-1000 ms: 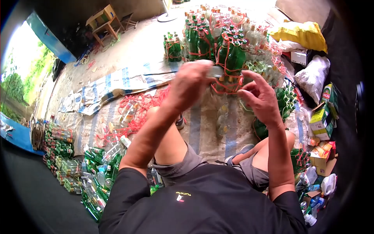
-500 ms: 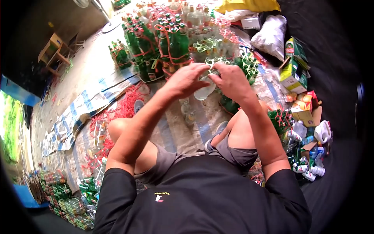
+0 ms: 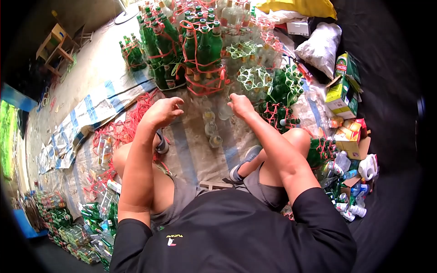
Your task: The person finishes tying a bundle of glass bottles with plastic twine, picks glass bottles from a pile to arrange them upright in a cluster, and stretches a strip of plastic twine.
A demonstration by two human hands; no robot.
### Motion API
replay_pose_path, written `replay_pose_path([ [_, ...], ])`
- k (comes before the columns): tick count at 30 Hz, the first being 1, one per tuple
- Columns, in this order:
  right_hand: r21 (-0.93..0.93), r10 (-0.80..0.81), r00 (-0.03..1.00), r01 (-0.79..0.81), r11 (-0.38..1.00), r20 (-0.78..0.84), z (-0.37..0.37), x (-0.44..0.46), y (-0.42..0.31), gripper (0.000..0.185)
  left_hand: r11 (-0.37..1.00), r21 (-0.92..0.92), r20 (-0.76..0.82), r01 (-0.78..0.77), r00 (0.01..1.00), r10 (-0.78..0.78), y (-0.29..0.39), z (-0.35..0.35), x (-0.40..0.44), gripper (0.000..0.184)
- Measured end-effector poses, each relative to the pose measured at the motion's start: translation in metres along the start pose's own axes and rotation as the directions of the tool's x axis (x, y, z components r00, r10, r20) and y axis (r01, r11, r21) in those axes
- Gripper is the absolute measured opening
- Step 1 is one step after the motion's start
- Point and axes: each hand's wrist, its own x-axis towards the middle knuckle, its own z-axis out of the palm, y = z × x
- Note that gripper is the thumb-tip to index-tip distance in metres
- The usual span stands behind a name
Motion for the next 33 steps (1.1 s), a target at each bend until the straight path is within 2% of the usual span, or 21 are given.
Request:
replay_pose_path([
  [1, -0.003, -0.003, 1.000, 0.003, 1.000, 0.009, 0.009, 0.005, 0.003, 0.031, 1.000, -0.008, 0.000, 0.007, 1.000, -0.007, 0.000, 0.000, 0.001, 0.040],
  [3, 0.070, 0.005, 1.000, -0.004, 0.998, -0.007, 0.024, 0.014, 0.005, 0.031, 0.981, 0.191, 0.008, 0.034, 0.999, -0.036, 0.001, -0.001, 0.003, 0.041],
  [4, 0.068, -0.001, 1.000, 0.001, 0.998, 0.001, 0.030, 0.018, 0.004, 0.031, 0.977, 0.210, -0.005, 0.030, 1.000, -0.029, 0.003, -0.001, 0.003, 0.042],
  [9, 0.058, -0.010, 0.998, 0.007, 0.998, 0.055, 0.053, 0.029, 0.000, 0.031, 0.988, 0.153, -0.003, -0.022, 1.000, 0.022, 0.009, -0.005, 0.005, 0.042],
  [12, 0.073, -0.068, 0.996, 0.063, 0.995, 0.065, 0.066, 0.030, 0.004, 0.031, 0.978, 0.200, -0.045, -0.066, 0.996, 0.076, 0.004, -0.001, 0.002, 0.040],
  [19, 0.105, -0.133, 0.985, 0.122, 0.987, 0.108, 0.073, 0.032, 0.007, 0.037, 0.977, 0.181, -0.083, -0.112, 0.988, 0.129, 0.006, -0.005, -0.010, 0.037],
  [20, 0.069, -0.091, 0.984, 0.081, 0.994, 0.151, 0.073, 0.033, 0.005, 0.041, 0.973, 0.210, -0.052, -0.098, 0.992, 0.111, 0.006, -0.004, -0.010, 0.036],
  [21, 0.087, -0.146, 0.981, 0.136, 0.987, 0.125, 0.076, 0.034, 0.009, 0.038, 0.967, 0.239, -0.025, -0.091, 0.995, 0.100, 0.007, -0.005, -0.009, 0.035],
  [25, 0.038, 0.051, 0.962, -0.063, 0.997, 0.267, 0.067, 0.031, -0.001, 0.053, 0.965, 0.253, -0.021, -0.067, 0.997, 0.075, 0.006, -0.002, -0.010, 0.037],
  [28, 0.087, 0.058, 0.962, -0.084, 0.993, 0.266, 0.059, 0.026, -0.008, 0.061, 0.968, 0.243, -0.022, -0.067, 0.997, 0.074, 0.006, -0.001, -0.011, 0.039],
  [30, 0.076, 0.134, 0.952, -0.161, 0.984, 0.275, 0.048, 0.016, -0.016, 0.068, 0.970, 0.232, -0.011, -0.070, 0.997, 0.075, 0.005, -0.002, -0.012, 0.041],
  [31, 0.044, 0.180, 0.934, -0.204, 0.978, 0.309, 0.042, 0.014, -0.018, 0.073, 0.972, 0.189, -0.034, -0.137, 0.989, 0.146, 0.002, -0.008, -0.011, 0.039],
  [32, -0.007, 0.131, 0.961, -0.134, 0.991, 0.243, 0.041, 0.013, -0.014, 0.068, 0.977, 0.037, -0.056, -0.208, 0.976, 0.210, -0.007, -0.021, -0.013, 0.034],
  [33, -0.093, 0.138, 0.958, -0.118, 0.989, 0.252, 0.032, 0.015, -0.018, 0.070, 0.924, -0.043, -0.223, -0.380, 0.905, 0.362, -0.019, -0.036, -0.018, 0.033],
])
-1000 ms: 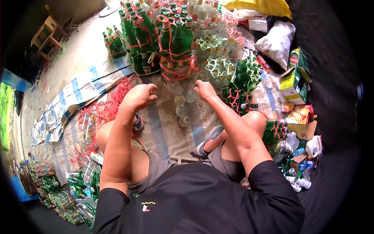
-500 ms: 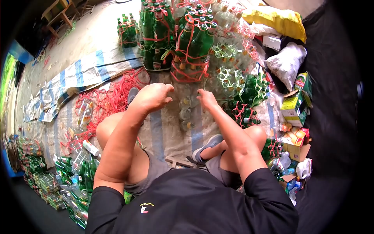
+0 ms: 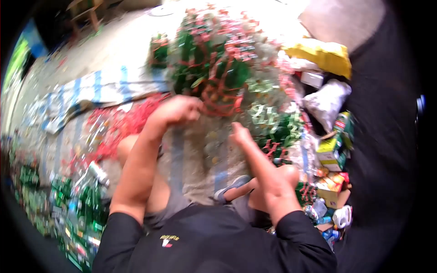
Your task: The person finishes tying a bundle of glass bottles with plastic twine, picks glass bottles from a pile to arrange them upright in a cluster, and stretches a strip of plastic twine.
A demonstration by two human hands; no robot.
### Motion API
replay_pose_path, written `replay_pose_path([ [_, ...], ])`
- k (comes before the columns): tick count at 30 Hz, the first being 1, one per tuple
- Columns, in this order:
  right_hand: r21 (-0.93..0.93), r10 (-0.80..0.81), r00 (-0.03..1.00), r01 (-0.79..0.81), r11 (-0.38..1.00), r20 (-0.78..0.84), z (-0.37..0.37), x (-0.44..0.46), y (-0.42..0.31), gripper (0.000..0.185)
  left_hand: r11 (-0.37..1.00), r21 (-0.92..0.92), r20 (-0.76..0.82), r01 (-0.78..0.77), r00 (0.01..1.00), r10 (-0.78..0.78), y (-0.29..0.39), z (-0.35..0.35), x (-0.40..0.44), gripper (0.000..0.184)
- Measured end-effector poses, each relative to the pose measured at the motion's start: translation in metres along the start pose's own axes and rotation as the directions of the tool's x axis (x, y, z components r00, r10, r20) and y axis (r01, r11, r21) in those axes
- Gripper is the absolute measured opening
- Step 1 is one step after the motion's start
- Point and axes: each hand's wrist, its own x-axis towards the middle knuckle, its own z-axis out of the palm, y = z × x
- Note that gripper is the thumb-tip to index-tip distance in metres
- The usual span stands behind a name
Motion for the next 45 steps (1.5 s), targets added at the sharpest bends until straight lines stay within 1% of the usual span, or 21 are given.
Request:
replay_pose_path([
  [1, -0.054, -0.081, 0.997, 0.081, 0.995, -0.001, -0.013, -0.005, 0.004, 0.066, 0.985, -0.017, -0.185, -0.172, 0.968, 0.166, -0.031, -0.016, -0.002, 0.033],
  [2, -0.114, -0.255, 0.963, 0.244, 0.963, -0.091, -0.010, 0.002, 0.031, 0.060, 0.920, -0.204, -0.166, 0.334, 0.915, -0.369, 0.028, -0.059, -0.031, 0.034],
  [3, -0.178, -0.229, 0.971, 0.214, 0.961, -0.068, -0.038, -0.011, 0.021, 0.055, 0.998, -0.058, -0.463, 0.030, 0.885, -0.053, -0.004, -0.074, -0.050, 0.023],
  [4, -0.237, -0.147, 0.989, 0.144, 0.961, 0.005, -0.070, -0.023, 0.008, 0.057, 0.940, -0.228, -0.582, 0.254, 0.738, -0.341, 0.002, -0.091, -0.079, 0.027],
  [5, -0.160, -0.136, 0.988, 0.146, 0.976, 0.074, -0.081, -0.008, 0.037, 0.058, 0.969, -0.220, -0.769, 0.117, 0.590, -0.246, -0.022, -0.098, -0.106, 0.030],
  [6, 0.096, -0.028, 0.988, 0.014, 0.995, 0.149, -0.104, -0.016, 0.048, 0.056, 0.954, -0.273, -0.824, 0.121, 0.483, -0.297, -0.030, -0.101, -0.140, 0.030],
  [8, 0.337, -0.068, 0.994, 0.037, 0.941, 0.081, -0.124, -0.010, 0.107, 0.039, 0.884, -0.289, -0.809, 0.368, 0.399, -0.431, -0.079, -0.086, -0.222, 0.028],
  [10, 0.359, -0.096, 0.987, 0.044, 0.932, 0.128, -0.149, -0.013, 0.156, 0.041, 0.685, -0.418, -0.588, 0.597, 0.397, -0.705, -0.134, -0.035, -0.308, 0.019],
  [12, 0.363, 0.022, 0.997, -0.048, 0.931, 0.077, -0.154, -0.040, 0.176, 0.041, 0.661, -0.351, -0.660, 0.663, 0.326, -0.677, -0.197, 0.076, -0.409, 0.025],
  [13, 0.336, 0.081, 0.993, -0.104, 0.936, 0.082, -0.149, -0.049, 0.188, 0.040, 0.478, -0.267, -0.582, 0.837, 0.256, -0.772, -0.207, 0.128, -0.452, 0.028],
  [14, 0.309, 0.139, 0.987, -0.158, 0.938, 0.083, -0.143, -0.054, 0.201, 0.039, 0.171, -0.373, -0.334, 0.912, 0.040, -0.942, -0.183, 0.163, -0.473, 0.036],
  [15, 0.311, 0.149, 0.977, -0.191, 0.931, 0.155, -0.134, -0.063, 0.214, 0.037, 0.111, -0.248, -0.255, 0.962, 0.046, -0.966, -0.202, 0.215, -0.513, 0.040],
  [16, 0.307, 0.162, 0.960, -0.228, 0.924, 0.227, -0.126, -0.067, 0.221, 0.034, 0.015, -0.294, -0.311, 0.956, -0.081, -0.947, -0.165, 0.251, -0.521, 0.047],
  [18, 0.375, 0.311, 0.868, -0.456, 0.808, 0.386, -0.129, -0.085, 0.195, 0.031, -0.135, -0.363, -0.219, 0.922, -0.225, -0.949, -0.152, 0.324, -0.552, 0.051],
  [21, 0.416, 0.296, 0.895, -0.422, 0.805, 0.334, -0.126, -0.087, 0.188, 0.029, -0.328, -0.432, -0.177, 0.840, -0.435, -0.883, -0.107, 0.337, -0.539, 0.059],
  [26, 0.372, 0.353, 0.860, -0.485, 0.792, 0.369, -0.125, -0.091, 0.180, 0.029, -0.398, -0.405, -0.085, 0.823, -0.467, -0.880, -0.131, 0.342, -0.541, 0.065],
  [28, 0.390, 0.314, 0.875, -0.452, 0.802, 0.367, -0.125, -0.091, 0.181, 0.029, -0.453, -0.361, 0.050, 0.816, -0.468, -0.882, -0.145, 0.340, -0.548, 0.082],
  [33, 0.400, 0.293, 0.897, -0.415, 0.817, 0.332, -0.128, -0.089, 0.168, 0.027, -0.373, -0.232, 0.044, 0.899, -0.373, -0.927, -0.142, 0.311, -0.537, 0.080],
  [37, 0.425, 0.276, 0.935, -0.348, 0.836, 0.222, -0.131, -0.085, 0.156, 0.023, -0.226, -0.327, -0.258, 0.918, -0.317, -0.913, -0.131, 0.259, -0.513, 0.080],
  [42, 0.482, 0.027, 0.998, -0.053, 0.875, 0.061, -0.138, -0.063, 0.132, 0.022, 0.265, -0.313, -0.657, 0.912, -0.007, -0.753, -0.120, 0.114, -0.431, 0.076],
  [45, 0.577, -0.037, 0.997, 0.067, 0.814, -0.064, -0.144, -0.080, 0.045, 0.025, 0.505, 0.042, -0.923, 0.862, 0.226, -0.310, -0.096, 0.019, -0.351, 0.073],
])
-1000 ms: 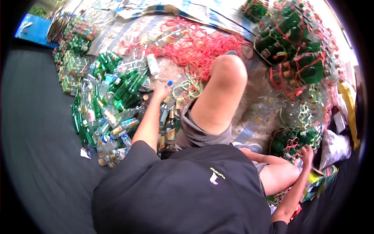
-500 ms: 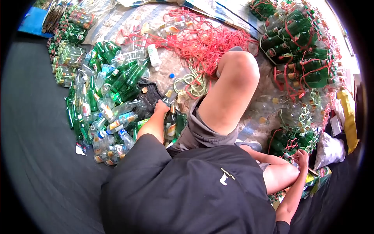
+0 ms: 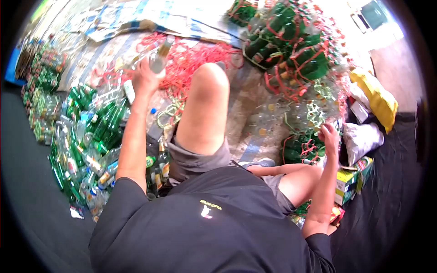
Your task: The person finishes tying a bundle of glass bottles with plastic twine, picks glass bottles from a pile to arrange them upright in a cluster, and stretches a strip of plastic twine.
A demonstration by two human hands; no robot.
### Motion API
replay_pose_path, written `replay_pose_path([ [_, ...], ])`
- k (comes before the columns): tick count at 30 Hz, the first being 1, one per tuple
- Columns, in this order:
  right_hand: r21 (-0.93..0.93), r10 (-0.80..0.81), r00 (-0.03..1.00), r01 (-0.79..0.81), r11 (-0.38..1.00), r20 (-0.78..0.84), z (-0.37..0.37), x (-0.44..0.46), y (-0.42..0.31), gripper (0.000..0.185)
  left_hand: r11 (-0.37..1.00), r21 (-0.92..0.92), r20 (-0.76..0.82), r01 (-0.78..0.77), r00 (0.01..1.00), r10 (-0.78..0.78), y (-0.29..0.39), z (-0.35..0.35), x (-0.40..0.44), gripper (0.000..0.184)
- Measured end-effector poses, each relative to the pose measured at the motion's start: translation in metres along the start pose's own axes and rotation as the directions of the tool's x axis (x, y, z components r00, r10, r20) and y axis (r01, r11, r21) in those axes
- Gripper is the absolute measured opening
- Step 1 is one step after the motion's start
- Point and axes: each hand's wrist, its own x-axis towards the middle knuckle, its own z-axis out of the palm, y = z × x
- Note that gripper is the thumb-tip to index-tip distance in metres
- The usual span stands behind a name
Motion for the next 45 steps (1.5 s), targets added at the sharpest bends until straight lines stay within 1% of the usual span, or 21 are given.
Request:
replay_pose_path([
  [3, 0.134, -0.168, 0.986, 0.165, 0.977, 0.007, 0.032, -0.020, -0.076, 0.027, 0.904, -0.111, -0.255, -0.412, 0.891, 0.375, 0.133, -0.056, 0.070, 0.067],
  [5, 0.198, -0.246, 0.969, 0.239, 0.951, 0.014, 0.045, -0.044, -0.130, 0.035, 0.786, -0.245, -0.285, -0.567, 0.817, 0.501, 0.215, -0.081, 0.083, 0.066],
  [7, 0.218, -0.406, 0.914, 0.399, 0.891, -0.016, 0.056, -0.081, -0.180, 0.050, 0.664, -0.444, -0.146, -0.602, 0.780, 0.609, 0.286, -0.094, 0.074, 0.069],
  [9, 0.330, -0.476, 0.879, 0.452, 0.829, -0.010, 0.051, -0.116, -0.210, 0.064, 0.462, -0.507, -0.192, -0.728, 0.618, 0.763, 0.340, -0.080, 0.053, 0.067],
  [10, 0.352, -0.486, 0.871, 0.477, 0.805, -0.069, 0.050, -0.131, -0.220, 0.072, 0.433, -0.515, -0.165, -0.739, 0.581, 0.797, 0.360, -0.074, 0.036, 0.068],
  [11, 0.308, -0.537, 0.838, 0.537, 0.785, -0.094, 0.047, -0.143, -0.224, 0.064, 0.405, -0.524, -0.138, -0.749, 0.544, 0.828, 0.375, -0.067, 0.017, 0.070],
  [13, 0.056, -0.511, 0.836, 0.531, 0.846, -0.201, 0.036, -0.157, -0.212, 0.049, 0.373, -0.645, -0.086, -0.667, 0.549, 0.831, 0.394, -0.044, -0.013, 0.072],
  [14, 0.086, -0.508, 0.820, 0.544, 0.834, -0.264, 0.038, -0.159, -0.201, 0.033, 0.379, -0.679, -0.021, -0.628, 0.533, 0.846, 0.400, -0.035, -0.026, 0.075],
  [15, 0.010, -0.551, 0.776, 0.581, 0.814, -0.308, 0.037, -0.158, -0.187, 0.026, 0.361, -0.730, 0.004, -0.580, 0.525, 0.851, 0.404, -0.022, -0.039, 0.078],
  [18, -0.193, -0.466, 0.824, 0.425, 0.884, -0.322, 0.035, -0.173, -0.173, 0.020, 0.305, -0.795, 0.015, -0.525, 0.486, 0.874, 0.412, 0.003, -0.071, 0.078],
  [19, -0.307, -0.468, 0.813, 0.373, 0.875, -0.346, 0.037, -0.173, -0.171, 0.022, 0.333, -0.820, 0.108, -0.465, 0.447, 0.888, 0.412, 0.010, -0.077, 0.077],
  [21, -0.349, -0.418, 0.846, 0.302, 0.887, -0.331, 0.038, -0.162, -0.159, 0.024, 0.358, -0.840, 0.225, -0.407, 0.339, 0.913, 0.412, 0.019, -0.072, 0.074],
  [22, -0.391, -0.423, 0.853, 0.292, 0.873, -0.305, 0.038, -0.151, -0.147, 0.028, 0.350, -0.843, 0.221, -0.409, 0.331, 0.917, 0.410, 0.023, -0.065, 0.074],
  [24, -0.432, -0.339, 0.911, 0.215, 0.876, -0.236, 0.042, -0.126, -0.118, 0.030, 0.479, -0.737, 0.324, -0.477, 0.372, 0.870, 0.399, 0.032, -0.047, 0.062],
  [25, -0.453, -0.284, 0.936, 0.165, 0.876, -0.207, 0.048, -0.113, -0.100, 0.032, 0.532, -0.734, 0.350, -0.422, 0.437, 0.828, 0.391, 0.032, -0.039, 0.056],
  [27, -0.555, -0.321, 0.929, 0.171, 0.814, -0.184, 0.066, -0.086, -0.054, 0.033, 0.645, -0.684, 0.471, -0.341, 0.468, 0.747, 0.379, 0.034, -0.024, 0.043],
  [28, -0.596, -0.278, 0.946, 0.128, 0.792, -0.166, 0.076, -0.075, -0.035, 0.034, 0.660, -0.658, 0.468, -0.362, 0.490, 0.735, 0.374, 0.036, -0.021, 0.042],
  [31, -0.583, -0.150, 0.983, 0.063, 0.810, -0.103, 0.105, -0.038, 0.022, 0.035, 0.694, -0.597, 0.480, -0.402, 0.515, 0.711, 0.362, 0.044, -0.022, 0.040],
  [35, -0.544, -0.123, 0.986, 0.041, 0.838, -0.114, 0.135, -0.009, 0.067, 0.038, 0.642, -0.601, 0.464, -0.476, 0.447, 0.765, 0.356, 0.052, -0.027, 0.038],
  [37, -0.529, -0.081, 0.992, 0.016, 0.849, -0.100, 0.146, -0.001, 0.078, 0.039, 0.634, -0.587, 0.487, -0.503, 0.406, 0.773, 0.358, 0.050, -0.027, 0.037],
  [45, -0.496, -0.109, 0.991, 0.058, 0.867, -0.076, 0.169, 0.020, 0.092, 0.036, 0.635, -0.592, 0.516, -0.497, 0.372, 0.772, 0.363, 0.037, -0.030, 0.036],
])
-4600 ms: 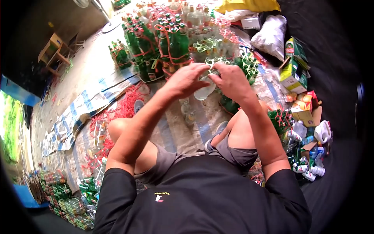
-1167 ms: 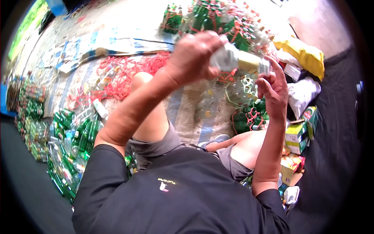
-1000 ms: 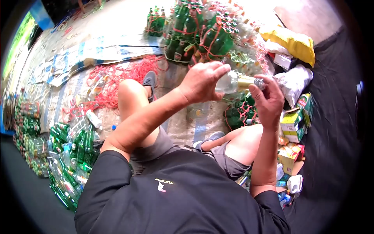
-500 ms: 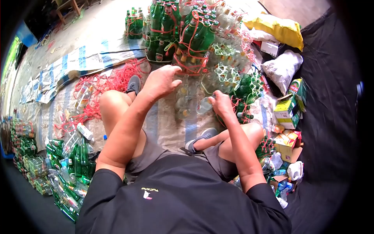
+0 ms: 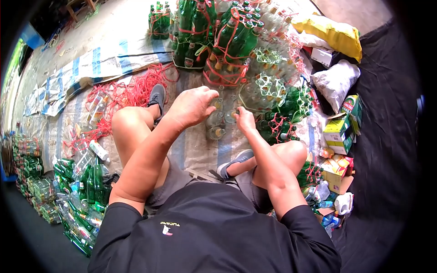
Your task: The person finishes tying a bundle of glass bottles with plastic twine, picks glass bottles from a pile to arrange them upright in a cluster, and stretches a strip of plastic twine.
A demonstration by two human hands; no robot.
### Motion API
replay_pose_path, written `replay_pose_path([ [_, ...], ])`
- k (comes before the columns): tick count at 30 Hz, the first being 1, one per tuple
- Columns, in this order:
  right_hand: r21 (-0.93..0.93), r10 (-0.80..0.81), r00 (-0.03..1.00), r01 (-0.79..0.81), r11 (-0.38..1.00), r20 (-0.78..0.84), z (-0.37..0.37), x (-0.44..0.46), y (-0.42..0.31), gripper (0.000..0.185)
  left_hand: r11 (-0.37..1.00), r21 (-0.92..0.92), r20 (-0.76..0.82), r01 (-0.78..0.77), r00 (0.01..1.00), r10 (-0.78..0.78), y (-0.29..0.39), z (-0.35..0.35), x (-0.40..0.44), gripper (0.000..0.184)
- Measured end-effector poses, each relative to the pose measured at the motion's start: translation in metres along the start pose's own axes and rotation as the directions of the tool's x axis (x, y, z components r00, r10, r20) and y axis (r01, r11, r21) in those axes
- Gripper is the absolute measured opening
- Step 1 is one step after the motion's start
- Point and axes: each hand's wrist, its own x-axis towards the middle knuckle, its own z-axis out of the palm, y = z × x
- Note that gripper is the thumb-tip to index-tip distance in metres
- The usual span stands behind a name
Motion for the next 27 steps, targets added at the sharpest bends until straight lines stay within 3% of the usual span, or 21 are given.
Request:
replay_pose_path([
  [5, -0.041, -0.033, 0.998, 0.035, 0.999, 0.056, 0.016, 0.007, 0.004, 0.037, 1.000, 0.008, 0.029, -0.001, 1.000, 0.001, -0.006, 0.004, -0.004, 0.035],
  [14, 0.032, -0.152, 0.988, 0.153, 0.988, -0.023, 0.023, 0.005, 0.005, 0.045, 1.000, 0.005, 0.033, -0.019, 0.999, 0.019, -0.013, 0.009, -0.010, 0.034],
  [22, 0.150, -0.019, 0.999, 0.012, 0.989, 0.042, 0.022, -0.002, 0.011, 0.057, 0.999, 0.026, 0.071, 0.029, 0.997, -0.031, -0.024, 0.002, -0.011, 0.036],
  [24, 0.116, 0.023, 0.998, -0.030, 0.993, 0.065, 0.018, 0.000, 0.011, 0.061, 0.993, -0.076, -0.111, -0.085, 0.991, 0.076, -0.036, -0.009, -0.012, 0.035],
  [25, 0.015, 0.037, 0.997, -0.038, 0.999, 0.065, 0.016, 0.001, 0.015, 0.062, 0.975, -0.186, -0.199, -0.118, 0.977, 0.081, -0.029, -0.037, -0.019, 0.033],
  [27, 0.048, -0.033, 0.999, 0.034, 0.998, -0.016, 0.001, 0.004, 0.014, 0.059, 0.903, -0.406, -0.423, -0.138, 0.905, -0.052, -0.028, -0.091, -0.046, 0.033],
])
